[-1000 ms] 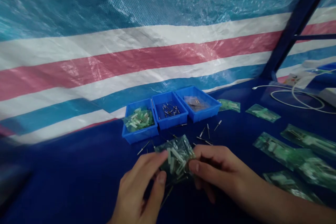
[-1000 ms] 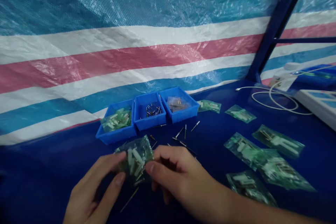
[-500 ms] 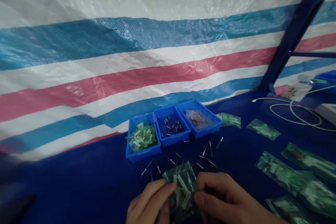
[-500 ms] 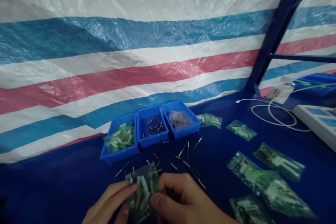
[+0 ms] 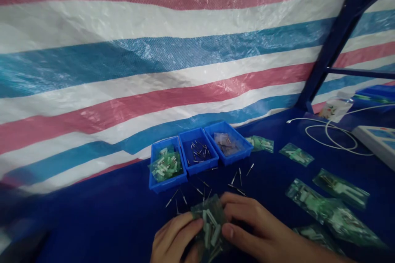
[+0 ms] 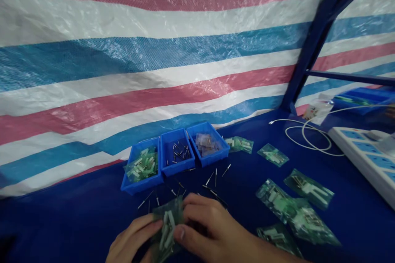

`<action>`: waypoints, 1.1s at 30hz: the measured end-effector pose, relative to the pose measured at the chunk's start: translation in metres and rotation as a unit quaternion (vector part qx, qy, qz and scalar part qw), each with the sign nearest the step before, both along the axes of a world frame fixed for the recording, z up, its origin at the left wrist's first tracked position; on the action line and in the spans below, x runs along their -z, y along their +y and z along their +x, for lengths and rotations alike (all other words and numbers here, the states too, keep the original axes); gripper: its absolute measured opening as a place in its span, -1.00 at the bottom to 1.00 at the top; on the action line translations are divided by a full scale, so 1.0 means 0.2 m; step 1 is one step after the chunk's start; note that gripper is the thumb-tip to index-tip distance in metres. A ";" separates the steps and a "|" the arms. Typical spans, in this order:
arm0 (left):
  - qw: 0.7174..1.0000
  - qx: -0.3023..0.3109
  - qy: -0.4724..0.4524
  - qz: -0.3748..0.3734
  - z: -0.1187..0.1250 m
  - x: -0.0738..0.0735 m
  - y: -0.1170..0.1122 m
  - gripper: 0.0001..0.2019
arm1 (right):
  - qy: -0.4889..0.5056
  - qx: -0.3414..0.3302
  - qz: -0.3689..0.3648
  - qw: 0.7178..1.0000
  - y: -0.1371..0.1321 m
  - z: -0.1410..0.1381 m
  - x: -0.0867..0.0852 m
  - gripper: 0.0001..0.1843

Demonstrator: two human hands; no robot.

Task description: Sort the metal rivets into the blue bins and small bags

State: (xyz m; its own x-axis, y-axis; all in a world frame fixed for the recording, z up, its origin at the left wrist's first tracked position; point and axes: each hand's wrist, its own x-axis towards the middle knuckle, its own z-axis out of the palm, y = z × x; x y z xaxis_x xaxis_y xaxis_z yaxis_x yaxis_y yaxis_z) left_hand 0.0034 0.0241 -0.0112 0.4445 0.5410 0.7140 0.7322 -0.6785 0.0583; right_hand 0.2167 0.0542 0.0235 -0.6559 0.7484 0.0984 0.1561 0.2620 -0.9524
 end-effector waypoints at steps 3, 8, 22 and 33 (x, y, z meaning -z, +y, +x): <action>0.999 -0.008 -0.039 -0.032 0.01 0.01 -0.01 -0.81 | -0.028 0.003 0.048 0.998 0.00 0.03 -0.01 -0.65; 0.989 0.021 -0.107 -0.097 0.04 -0.02 -0.01 -0.88 | -0.060 -0.055 0.104 0.991 -0.01 0.07 -0.02 -0.64; 0.967 -0.043 -0.208 -0.142 0.10 0.02 -0.04 -0.77 | 0.126 0.067 -0.136 0.980 0.03 0.01 0.09 -0.93; 0.994 0.017 -0.084 -0.066 0.08 -0.05 0.00 -0.80 | 0.176 -0.019 -0.243 0.954 0.01 -0.02 0.11 -0.75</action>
